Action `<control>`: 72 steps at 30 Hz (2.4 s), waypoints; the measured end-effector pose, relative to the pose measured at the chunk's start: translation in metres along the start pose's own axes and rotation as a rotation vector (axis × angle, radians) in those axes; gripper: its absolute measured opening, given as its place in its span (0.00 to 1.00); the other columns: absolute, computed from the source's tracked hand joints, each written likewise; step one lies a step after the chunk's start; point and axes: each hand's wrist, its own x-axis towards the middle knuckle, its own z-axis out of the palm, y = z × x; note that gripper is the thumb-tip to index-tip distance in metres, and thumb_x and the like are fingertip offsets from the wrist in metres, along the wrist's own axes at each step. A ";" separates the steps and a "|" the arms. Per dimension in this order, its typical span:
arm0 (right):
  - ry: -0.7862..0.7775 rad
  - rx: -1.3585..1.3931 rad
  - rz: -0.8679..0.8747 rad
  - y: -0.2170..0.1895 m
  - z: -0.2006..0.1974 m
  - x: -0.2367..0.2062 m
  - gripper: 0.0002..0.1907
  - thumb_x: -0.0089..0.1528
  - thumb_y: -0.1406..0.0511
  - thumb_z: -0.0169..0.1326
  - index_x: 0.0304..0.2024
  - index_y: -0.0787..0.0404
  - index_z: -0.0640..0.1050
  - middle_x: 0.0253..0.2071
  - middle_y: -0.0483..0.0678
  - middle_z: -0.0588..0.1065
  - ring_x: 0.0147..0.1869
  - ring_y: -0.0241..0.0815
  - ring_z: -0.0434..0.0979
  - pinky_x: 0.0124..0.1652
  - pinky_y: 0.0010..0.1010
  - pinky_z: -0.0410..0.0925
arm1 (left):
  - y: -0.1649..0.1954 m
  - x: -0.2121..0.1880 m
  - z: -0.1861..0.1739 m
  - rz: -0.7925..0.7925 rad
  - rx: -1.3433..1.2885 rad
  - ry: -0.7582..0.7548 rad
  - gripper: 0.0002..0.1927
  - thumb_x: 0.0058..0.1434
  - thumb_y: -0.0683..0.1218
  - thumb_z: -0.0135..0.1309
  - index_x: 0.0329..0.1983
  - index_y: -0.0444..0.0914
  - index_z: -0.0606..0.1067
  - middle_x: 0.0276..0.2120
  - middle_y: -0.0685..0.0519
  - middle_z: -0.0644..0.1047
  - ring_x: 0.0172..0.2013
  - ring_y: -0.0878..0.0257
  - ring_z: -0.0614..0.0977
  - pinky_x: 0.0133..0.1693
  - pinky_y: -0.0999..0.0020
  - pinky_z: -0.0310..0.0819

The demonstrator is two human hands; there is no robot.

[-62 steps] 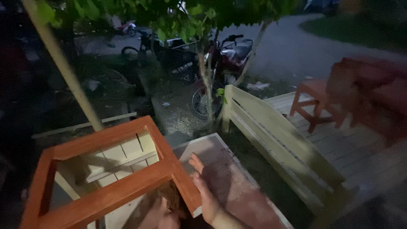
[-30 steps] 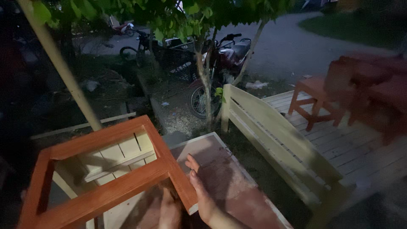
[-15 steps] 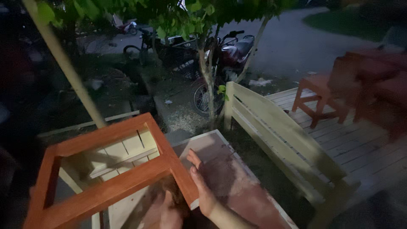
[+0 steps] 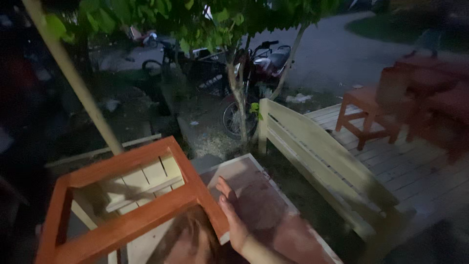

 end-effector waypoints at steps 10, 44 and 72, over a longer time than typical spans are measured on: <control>-0.045 0.086 -0.097 0.020 -0.011 0.014 0.33 0.71 0.50 0.34 0.75 0.55 0.57 0.73 0.48 0.62 0.77 0.39 0.57 0.71 0.34 0.50 | -0.018 -0.066 0.018 0.559 0.730 -0.461 0.38 0.57 0.32 0.44 0.74 0.32 0.55 0.69 0.40 0.65 0.70 0.51 0.63 0.68 0.59 0.54; -0.080 0.290 0.000 -0.012 -0.011 0.023 0.36 0.70 0.50 0.36 0.77 0.55 0.53 0.75 0.49 0.59 0.77 0.46 0.59 0.69 0.40 0.55 | -0.021 0.024 -0.003 0.009 0.166 -0.283 0.47 0.58 0.29 0.34 0.83 0.47 0.48 0.72 0.44 0.64 0.63 0.43 0.68 0.64 0.42 0.54; 0.000 0.146 -0.048 -0.037 -0.009 0.020 0.43 0.65 0.42 0.38 0.78 0.49 0.50 0.77 0.56 0.55 0.78 0.51 0.58 0.69 0.44 0.55 | -0.042 -0.016 0.007 -0.305 1.442 -0.269 0.54 0.56 0.38 0.48 0.79 0.33 0.30 0.64 0.33 0.67 0.62 0.42 0.74 0.63 0.57 0.66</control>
